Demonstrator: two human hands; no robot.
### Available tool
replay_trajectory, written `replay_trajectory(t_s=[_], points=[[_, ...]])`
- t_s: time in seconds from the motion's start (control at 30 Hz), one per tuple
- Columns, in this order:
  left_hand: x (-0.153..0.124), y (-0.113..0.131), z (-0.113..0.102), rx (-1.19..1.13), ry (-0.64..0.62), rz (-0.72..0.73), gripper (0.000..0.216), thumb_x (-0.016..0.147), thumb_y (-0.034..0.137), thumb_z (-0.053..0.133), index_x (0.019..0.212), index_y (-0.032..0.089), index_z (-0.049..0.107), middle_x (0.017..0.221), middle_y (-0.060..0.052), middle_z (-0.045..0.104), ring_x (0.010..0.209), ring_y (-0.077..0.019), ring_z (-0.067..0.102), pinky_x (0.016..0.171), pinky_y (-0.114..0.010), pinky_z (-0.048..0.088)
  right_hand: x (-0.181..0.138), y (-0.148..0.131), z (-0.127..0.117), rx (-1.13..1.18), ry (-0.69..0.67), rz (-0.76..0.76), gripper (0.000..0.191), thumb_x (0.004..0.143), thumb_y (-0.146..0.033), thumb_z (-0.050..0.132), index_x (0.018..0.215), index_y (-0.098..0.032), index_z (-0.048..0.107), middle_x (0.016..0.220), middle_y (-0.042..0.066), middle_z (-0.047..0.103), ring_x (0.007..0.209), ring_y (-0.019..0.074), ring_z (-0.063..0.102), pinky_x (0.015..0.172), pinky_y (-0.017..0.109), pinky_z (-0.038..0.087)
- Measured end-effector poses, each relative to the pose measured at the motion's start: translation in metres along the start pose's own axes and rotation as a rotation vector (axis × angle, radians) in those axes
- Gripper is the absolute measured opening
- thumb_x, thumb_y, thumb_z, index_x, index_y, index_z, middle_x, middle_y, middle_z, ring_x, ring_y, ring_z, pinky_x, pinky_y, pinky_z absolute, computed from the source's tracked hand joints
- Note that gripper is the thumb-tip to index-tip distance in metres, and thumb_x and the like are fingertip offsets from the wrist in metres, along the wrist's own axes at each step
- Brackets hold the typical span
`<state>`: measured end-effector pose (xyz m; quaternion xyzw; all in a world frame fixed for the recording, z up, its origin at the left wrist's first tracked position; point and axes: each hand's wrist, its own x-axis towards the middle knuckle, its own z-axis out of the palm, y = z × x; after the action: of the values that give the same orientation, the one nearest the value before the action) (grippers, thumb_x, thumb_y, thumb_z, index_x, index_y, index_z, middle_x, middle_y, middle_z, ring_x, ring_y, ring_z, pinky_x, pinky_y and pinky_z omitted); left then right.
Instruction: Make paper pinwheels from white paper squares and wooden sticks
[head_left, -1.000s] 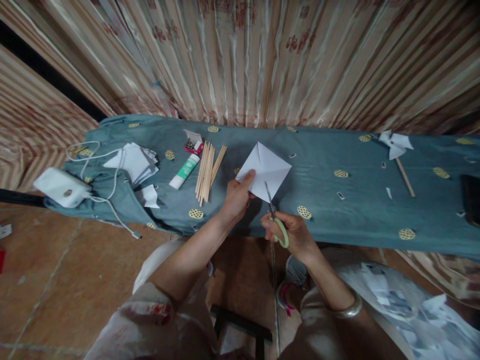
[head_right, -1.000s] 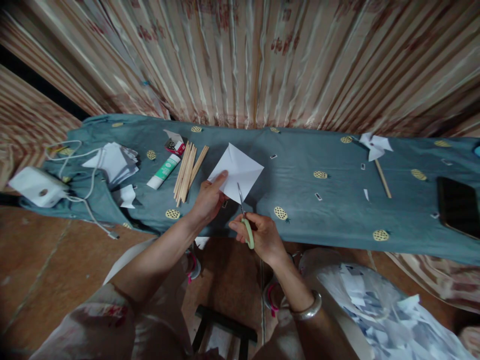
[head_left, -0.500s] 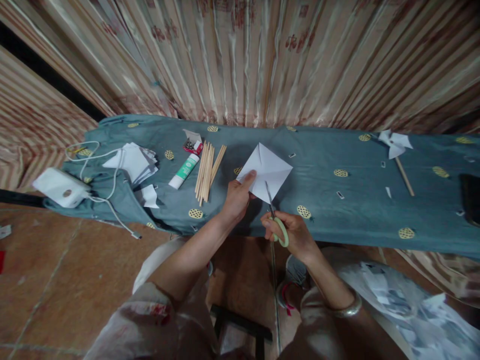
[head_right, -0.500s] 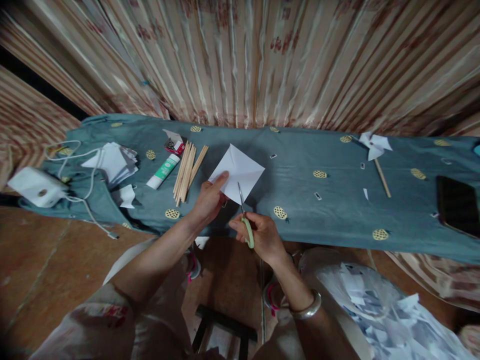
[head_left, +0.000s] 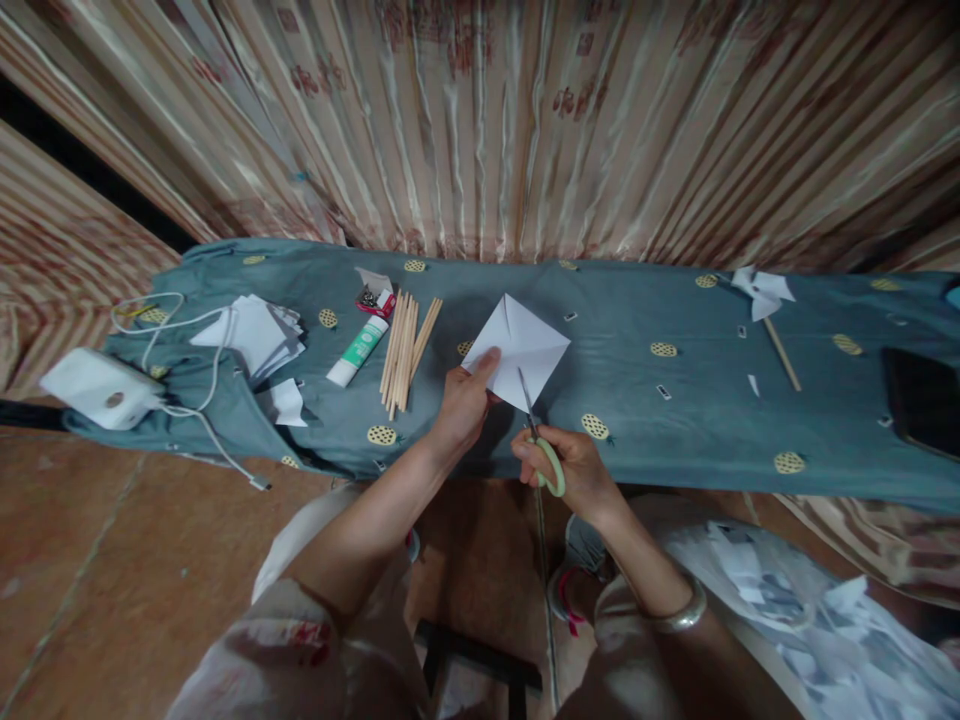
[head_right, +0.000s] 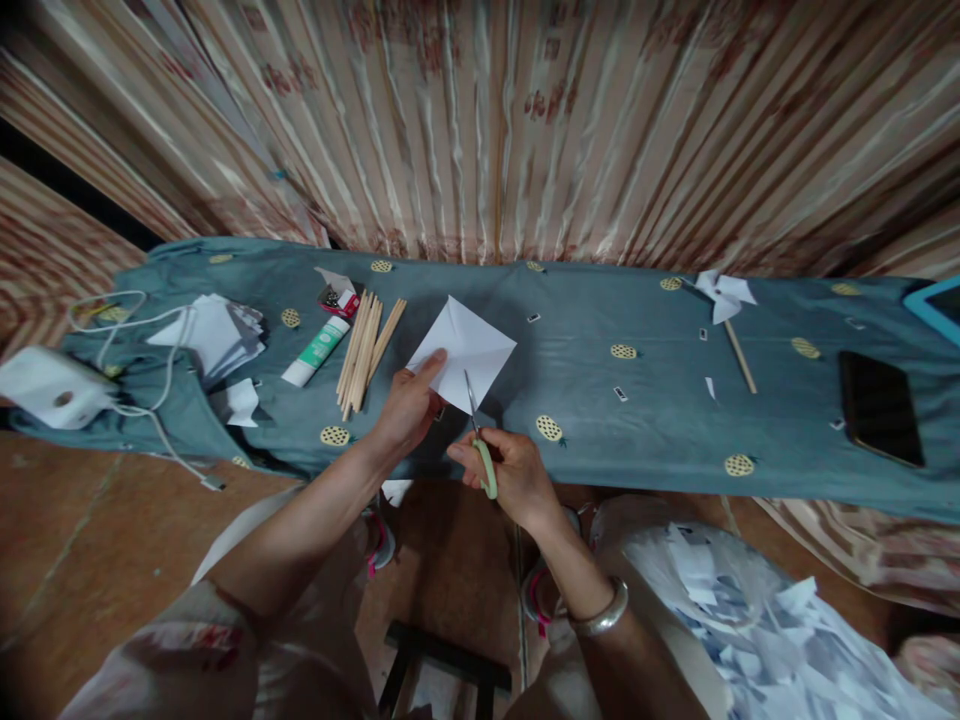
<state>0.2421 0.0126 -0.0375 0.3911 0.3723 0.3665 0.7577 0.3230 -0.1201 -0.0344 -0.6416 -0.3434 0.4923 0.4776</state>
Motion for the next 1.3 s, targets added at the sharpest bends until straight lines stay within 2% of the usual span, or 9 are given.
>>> replay_trajectory(t_s=[0.13, 0.4, 0.87, 1.1, 1.2, 1.3], points=[[0.000, 0.000, 0.000, 0.000, -0.006, 0.004, 0.041, 0.064, 0.053, 0.077, 0.072, 0.016, 0.061, 0.058, -0.001, 0.057, 0.056, -0.0143, 0.053, 0.049, -0.025, 0.038, 0.000, -0.002, 0.001, 0.002, 0.012, -0.007, 0.031, 0.076, -0.049, 0.068, 0.071, -0.019, 0.066, 0.052, -0.002, 0.061, 0.047, 0.0099, 0.054, 0.045, 0.020, 0.043], [-0.001, 0.002, 0.001, 0.023, 0.019, 0.014, 0.043, 0.062, 0.054, 0.077, 0.065, 0.016, 0.057, 0.056, 0.000, 0.053, 0.049, -0.0095, 0.045, 0.045, -0.022, 0.034, 0.000, -0.003, 0.002, -0.005, 0.022, -0.028, 0.030, 0.075, -0.049, 0.068, 0.069, -0.019, 0.065, 0.051, -0.002, 0.060, 0.045, 0.0096, 0.053, 0.044, 0.020, 0.044], [0.000, 0.002, 0.000, -0.009, 0.017, 0.014, 0.038, 0.065, 0.049, 0.076, 0.071, 0.016, 0.059, 0.060, 0.000, 0.056, 0.052, -0.0107, 0.048, 0.048, -0.024, 0.035, 0.000, -0.002, 0.002, -0.016, 0.022, -0.039, 0.028, 0.076, -0.046, 0.069, 0.070, -0.019, 0.067, 0.052, -0.003, 0.060, 0.045, 0.0094, 0.054, 0.045, 0.020, 0.043], [0.003, 0.008, -0.003, -0.077, -0.002, 0.029, 0.036, 0.065, 0.044, 0.077, 0.081, 0.014, 0.063, 0.075, -0.005, 0.069, 0.075, -0.0197, 0.066, 0.063, -0.028, 0.050, -0.001, 0.004, -0.002, -0.016, -0.066, -0.015, 0.032, 0.079, -0.051, 0.066, 0.078, -0.018, 0.067, 0.057, -0.001, 0.063, 0.051, 0.0108, 0.057, 0.051, 0.022, 0.045], [0.005, 0.019, -0.004, -0.116, 0.031, 0.055, 0.033, 0.067, 0.039, 0.076, 0.088, 0.016, 0.065, 0.085, -0.006, 0.072, 0.086, -0.0203, 0.069, 0.070, -0.028, 0.052, -0.002, 0.006, -0.005, -0.045, -0.102, 0.008, 0.033, 0.081, -0.051, 0.063, 0.082, -0.018, 0.067, 0.060, -0.001, 0.065, 0.055, 0.0116, 0.059, 0.054, 0.022, 0.046], [0.006, 0.030, -0.006, -0.144, 0.065, 0.071, 0.028, 0.069, 0.035, 0.075, 0.090, 0.018, 0.066, 0.090, -0.005, 0.073, 0.096, -0.0211, 0.068, 0.078, -0.028, 0.052, -0.003, 0.006, -0.007, -0.068, -0.121, 0.020, 0.034, 0.081, -0.053, 0.062, 0.078, -0.019, 0.066, 0.062, 0.000, 0.065, 0.057, 0.0120, 0.060, 0.056, 0.023, 0.047]])
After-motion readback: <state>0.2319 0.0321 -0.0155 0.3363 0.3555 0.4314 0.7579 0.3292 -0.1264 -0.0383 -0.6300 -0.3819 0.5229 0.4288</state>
